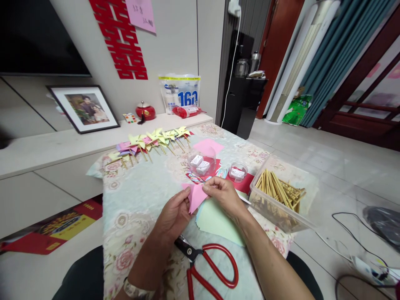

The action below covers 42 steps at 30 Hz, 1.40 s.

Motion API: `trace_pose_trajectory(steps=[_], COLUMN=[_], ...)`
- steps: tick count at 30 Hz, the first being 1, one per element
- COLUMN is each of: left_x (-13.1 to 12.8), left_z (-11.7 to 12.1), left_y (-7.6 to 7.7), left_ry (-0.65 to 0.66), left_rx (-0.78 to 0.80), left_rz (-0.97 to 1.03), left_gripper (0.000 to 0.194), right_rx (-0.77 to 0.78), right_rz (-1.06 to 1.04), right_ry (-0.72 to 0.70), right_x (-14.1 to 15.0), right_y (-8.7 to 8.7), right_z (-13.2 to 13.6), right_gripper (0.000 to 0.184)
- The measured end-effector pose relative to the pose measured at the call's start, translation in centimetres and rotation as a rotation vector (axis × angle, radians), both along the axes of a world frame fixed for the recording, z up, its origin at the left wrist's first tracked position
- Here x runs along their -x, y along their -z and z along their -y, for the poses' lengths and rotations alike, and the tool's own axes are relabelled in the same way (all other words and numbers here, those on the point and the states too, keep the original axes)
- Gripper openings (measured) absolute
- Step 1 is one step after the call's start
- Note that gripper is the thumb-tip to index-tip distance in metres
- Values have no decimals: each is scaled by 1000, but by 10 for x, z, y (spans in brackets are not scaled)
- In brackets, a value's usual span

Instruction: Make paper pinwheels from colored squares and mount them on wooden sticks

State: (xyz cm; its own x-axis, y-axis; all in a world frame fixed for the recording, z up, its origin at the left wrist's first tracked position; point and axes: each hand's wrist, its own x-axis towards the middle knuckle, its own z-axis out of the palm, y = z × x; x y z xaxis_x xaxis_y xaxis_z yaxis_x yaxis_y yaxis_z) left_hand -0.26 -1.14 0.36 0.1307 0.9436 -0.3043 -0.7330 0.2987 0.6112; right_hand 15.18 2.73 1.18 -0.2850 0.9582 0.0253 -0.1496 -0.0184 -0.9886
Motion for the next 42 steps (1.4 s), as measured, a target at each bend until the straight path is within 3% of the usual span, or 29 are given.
trace_pose_trajectory(steps=[6,12,18,22,27,31,36,42], left_x=[2,-1,-3,-4,-3,0,-5,-7], left_z=[4,6,7,8,5,1,0,-2], left_y=[-4,-8,-6,-6,-3,-1,4,12], left_ry=[85,178,263,274,208,-20,-100,-183], left_rx=[31,-6,22,27,-22,-95,-281,-294], left_rz=[50,73,87,54,-171,-369,-533,-598], left_gripper=[24,22,26,27,37,53,33,22], right_rx=[-39,-156,-154,-144,-151,-197,-256,-293], right_rz=[-59,-37,-111,-91,-31,103,202,235], right_ry=[-39,-126,-252,-242,-177,-17,66,40], right_x=[1,-4,-5,-3,-5,-6,-3,-1], right_y=[2,5,7,3,-2,-3,-3,-3], right_z=[1,2,1,3,4,2,3,3], right_gripper=[30,18,11,14,18,20,19,21])
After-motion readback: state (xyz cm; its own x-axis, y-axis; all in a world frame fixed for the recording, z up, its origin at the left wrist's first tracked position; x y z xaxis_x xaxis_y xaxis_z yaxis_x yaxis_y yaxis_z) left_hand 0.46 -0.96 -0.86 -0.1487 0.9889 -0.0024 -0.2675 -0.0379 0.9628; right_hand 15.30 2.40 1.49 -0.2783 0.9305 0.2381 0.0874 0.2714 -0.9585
